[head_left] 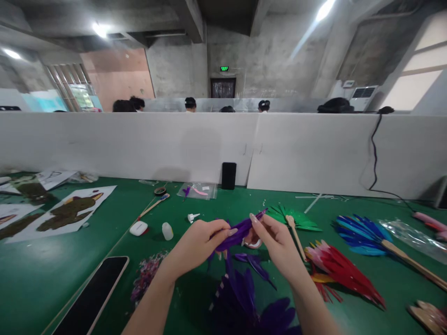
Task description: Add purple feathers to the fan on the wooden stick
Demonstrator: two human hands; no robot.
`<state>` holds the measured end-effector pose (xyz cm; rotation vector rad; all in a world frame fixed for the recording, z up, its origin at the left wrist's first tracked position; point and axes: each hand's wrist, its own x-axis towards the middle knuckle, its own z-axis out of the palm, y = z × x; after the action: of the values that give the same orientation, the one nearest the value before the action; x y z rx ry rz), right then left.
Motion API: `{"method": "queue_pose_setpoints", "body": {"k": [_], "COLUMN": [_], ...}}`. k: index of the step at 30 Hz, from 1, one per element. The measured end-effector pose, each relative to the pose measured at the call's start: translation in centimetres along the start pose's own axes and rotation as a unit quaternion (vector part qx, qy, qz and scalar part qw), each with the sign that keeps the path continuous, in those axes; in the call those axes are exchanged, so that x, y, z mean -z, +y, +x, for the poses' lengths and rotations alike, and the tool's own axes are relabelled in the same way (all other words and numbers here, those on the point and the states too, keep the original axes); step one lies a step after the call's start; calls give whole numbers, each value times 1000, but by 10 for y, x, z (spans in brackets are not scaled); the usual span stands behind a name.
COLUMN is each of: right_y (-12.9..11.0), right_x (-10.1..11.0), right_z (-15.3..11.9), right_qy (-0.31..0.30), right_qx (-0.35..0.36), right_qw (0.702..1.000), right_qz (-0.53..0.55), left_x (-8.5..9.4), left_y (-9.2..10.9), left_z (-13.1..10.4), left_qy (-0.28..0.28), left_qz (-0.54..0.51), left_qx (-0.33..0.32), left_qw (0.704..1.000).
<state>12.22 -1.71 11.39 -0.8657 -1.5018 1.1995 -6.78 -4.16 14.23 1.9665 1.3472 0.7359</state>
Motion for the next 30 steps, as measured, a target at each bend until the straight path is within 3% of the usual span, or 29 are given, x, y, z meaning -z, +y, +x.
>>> {"method": "queue_pose_setpoints", "body": {"k": [4, 9, 16, 23, 30], "right_y": [1, -2, -12, -15, -15], "right_x": [-1, -3, 9, 16, 16], "right_z": [0, -4, -14, -19, -19], "right_qy": [-15, -70, -166, -177, -181], "right_qx": [2, -2, -17, -16, -89], "right_qw": [1000, 997, 985, 981, 979], "right_qz": [-17, -45, -47, -76, -9], "left_x": [-1, -13, -13, -14, -14], "left_y": [2, 5, 11, 19, 17], "left_z": [1, 4, 1, -10, -9], "left_qy": [10, -19, -107, -102, -112], "left_qz": [28, -5, -90, -73, -61], "left_qx": [-21, -38, -45, -20, -19], "left_qw": [999, 999, 989, 992, 992]}}
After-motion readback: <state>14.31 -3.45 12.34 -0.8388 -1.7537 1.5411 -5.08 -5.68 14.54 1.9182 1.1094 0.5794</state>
